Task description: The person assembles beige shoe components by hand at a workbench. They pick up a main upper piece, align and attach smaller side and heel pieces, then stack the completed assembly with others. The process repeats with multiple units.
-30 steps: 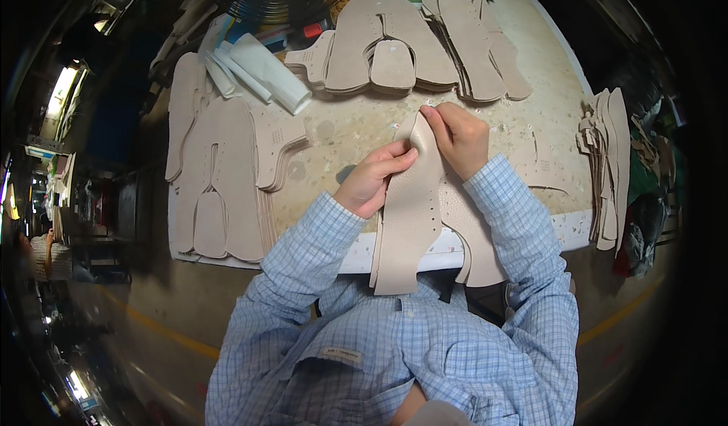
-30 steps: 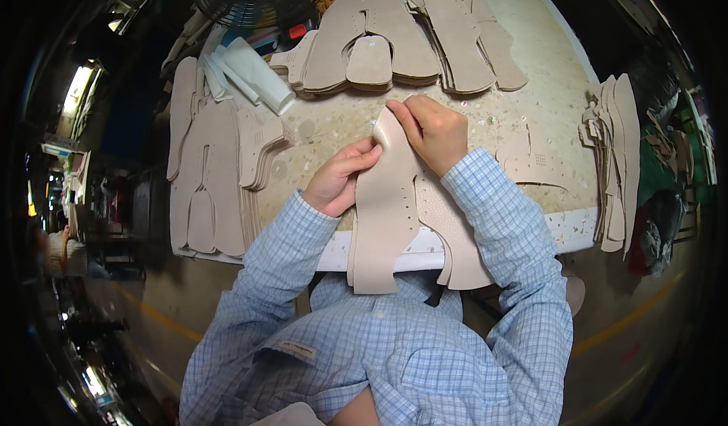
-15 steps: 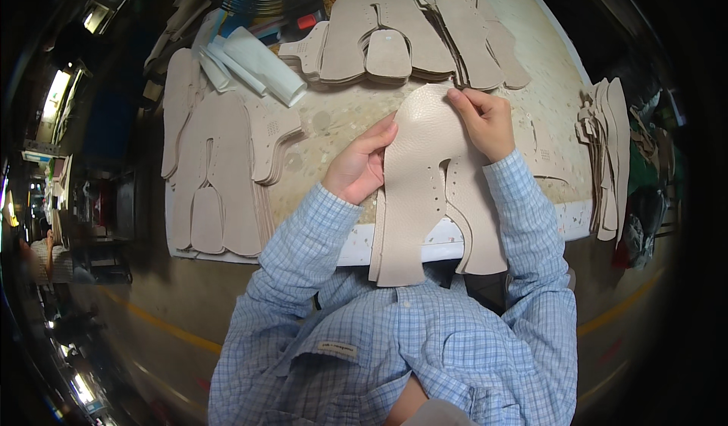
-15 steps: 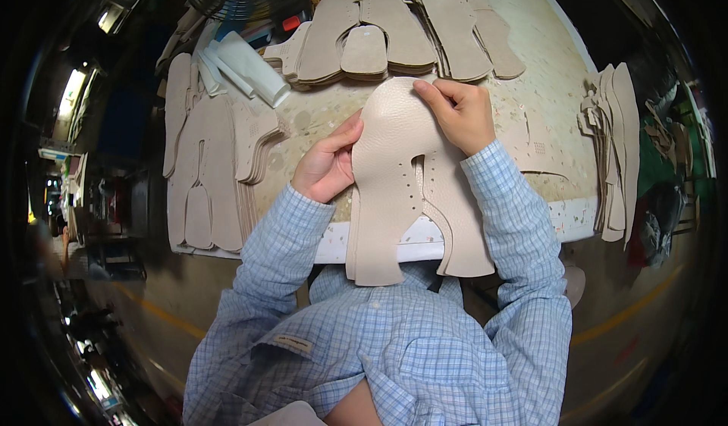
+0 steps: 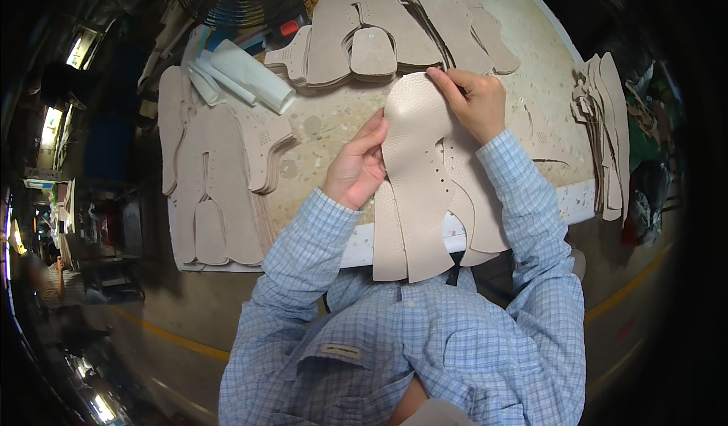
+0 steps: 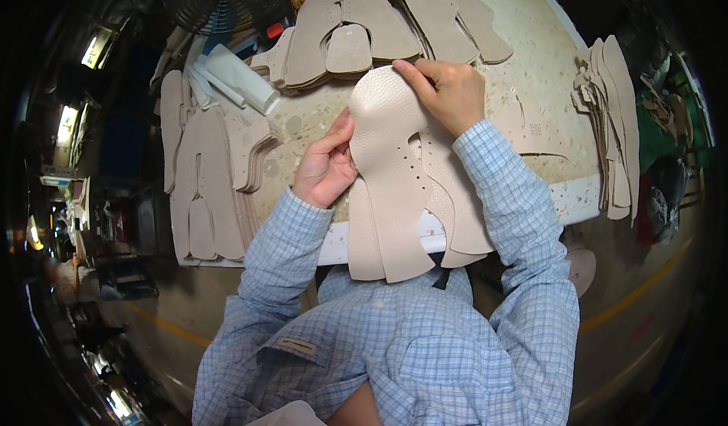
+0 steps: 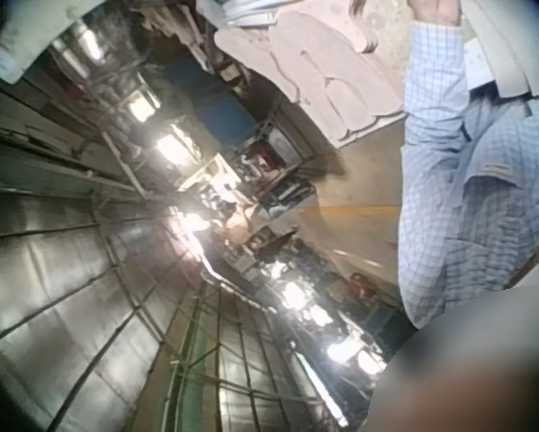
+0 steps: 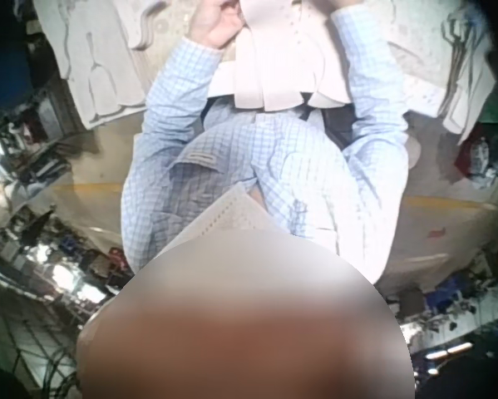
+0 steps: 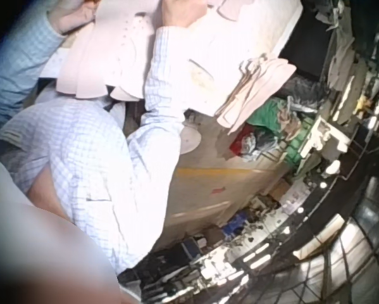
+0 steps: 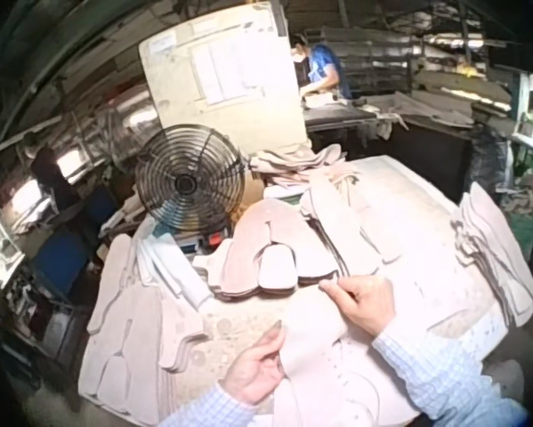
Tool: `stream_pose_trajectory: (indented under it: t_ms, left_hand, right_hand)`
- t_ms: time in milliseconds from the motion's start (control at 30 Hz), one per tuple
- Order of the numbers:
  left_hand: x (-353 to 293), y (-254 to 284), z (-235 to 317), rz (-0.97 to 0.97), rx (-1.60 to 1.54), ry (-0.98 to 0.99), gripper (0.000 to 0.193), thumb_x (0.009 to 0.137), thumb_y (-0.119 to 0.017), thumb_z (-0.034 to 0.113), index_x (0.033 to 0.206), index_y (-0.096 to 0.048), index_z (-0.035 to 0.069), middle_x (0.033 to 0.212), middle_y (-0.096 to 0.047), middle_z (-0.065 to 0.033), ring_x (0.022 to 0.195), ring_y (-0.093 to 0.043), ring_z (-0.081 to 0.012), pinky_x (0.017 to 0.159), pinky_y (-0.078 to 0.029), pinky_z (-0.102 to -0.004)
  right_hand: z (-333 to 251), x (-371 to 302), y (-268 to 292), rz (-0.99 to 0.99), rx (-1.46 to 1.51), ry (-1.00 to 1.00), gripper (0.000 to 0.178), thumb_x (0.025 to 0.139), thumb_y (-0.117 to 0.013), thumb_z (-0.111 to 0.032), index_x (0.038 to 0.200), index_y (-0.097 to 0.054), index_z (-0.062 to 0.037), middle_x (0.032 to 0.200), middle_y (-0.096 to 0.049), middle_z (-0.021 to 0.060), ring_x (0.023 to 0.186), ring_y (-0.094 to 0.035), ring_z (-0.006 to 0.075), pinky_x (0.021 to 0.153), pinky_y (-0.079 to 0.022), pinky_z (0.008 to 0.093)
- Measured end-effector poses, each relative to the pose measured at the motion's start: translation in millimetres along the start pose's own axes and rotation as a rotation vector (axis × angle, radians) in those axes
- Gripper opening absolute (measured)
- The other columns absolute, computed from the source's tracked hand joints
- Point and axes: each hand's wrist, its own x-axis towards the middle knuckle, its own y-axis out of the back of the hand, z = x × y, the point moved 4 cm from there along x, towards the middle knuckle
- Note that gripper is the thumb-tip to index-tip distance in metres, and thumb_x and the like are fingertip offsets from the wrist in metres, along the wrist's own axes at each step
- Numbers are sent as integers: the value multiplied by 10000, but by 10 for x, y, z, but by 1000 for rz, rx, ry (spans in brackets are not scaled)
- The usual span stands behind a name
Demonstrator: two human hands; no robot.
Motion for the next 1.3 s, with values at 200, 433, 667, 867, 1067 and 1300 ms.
stream_pose_trajectory:
  t_ms: [200, 433, 667, 867, 1067, 1300]
  left_hand:
    - [-6, -13, -56, 42, -21, -32, 357, 917, -503, 88, 1273, -483, 97, 1152, -599, -59, 1069, -574, -168, 945, -461, -348]
    - [-28, -2, -122, -70, -66, 61, 309, 943, -477, 143, 1243, -496, 72, 1144, -600, -88, 1079, -572, -198, 956, -456, -378]
    - [-77, -62, -186, -226, -96, 148, 427, 952, -471, 207, 1346, -356, 88, 1211, -530, -68, 1110, -544, -187, 948, -459, -368]
    - [-104, -96, -181, -273, -126, 143, 445, 955, -455, 193, 1366, -318, 90, 1242, -504, -77, 1136, -525, -199, 974, -439, -381]
    - [-137, -116, -148, -291, -119, 94, 450, 944, -472, 164, 1361, -324, 86, 1244, -501, -78, 1149, -513, -202, 983, -432, -379]
    - [-55, -149, -20, -279, 1, -146, 448, 926, -515, 155, 1341, -368, 72, 1247, -505, -86, 1116, -526, -170, 957, -449, -327]
  right_hand:
    - [58, -5, -21, 10, -33, 12, 360, 846, -596, -431, 698, -718, -126, 520, -602, 50, 400, -550, 184, 397, -404, 299]
    - [140, -96, -181, -28, 56, -88, 383, 859, -579, -422, 715, -711, -92, 536, -592, 111, 442, -568, 270, 433, -434, 356]
    - [164, -272, -478, -229, 530, -255, 421, 881, -589, -376, 706, -674, -2, 456, -505, 107, 393, -444, 131, 400, -347, 313]
    - [173, -342, -641, -319, 807, -380, 472, 900, -577, -374, 647, -634, 20, 446, -454, -2, 453, -366, 46, 394, -306, 272]
    - [178, -329, -643, -368, 830, -408, 477, 902, -574, -373, 638, -620, 22, 448, -436, -14, 465, -357, 41, 402, -306, 269]
    - [217, -233, -468, -170, 692, -300, 428, 914, -565, -310, 665, -615, 34, 473, -459, -9, 490, -383, 47, 427, -335, 268]
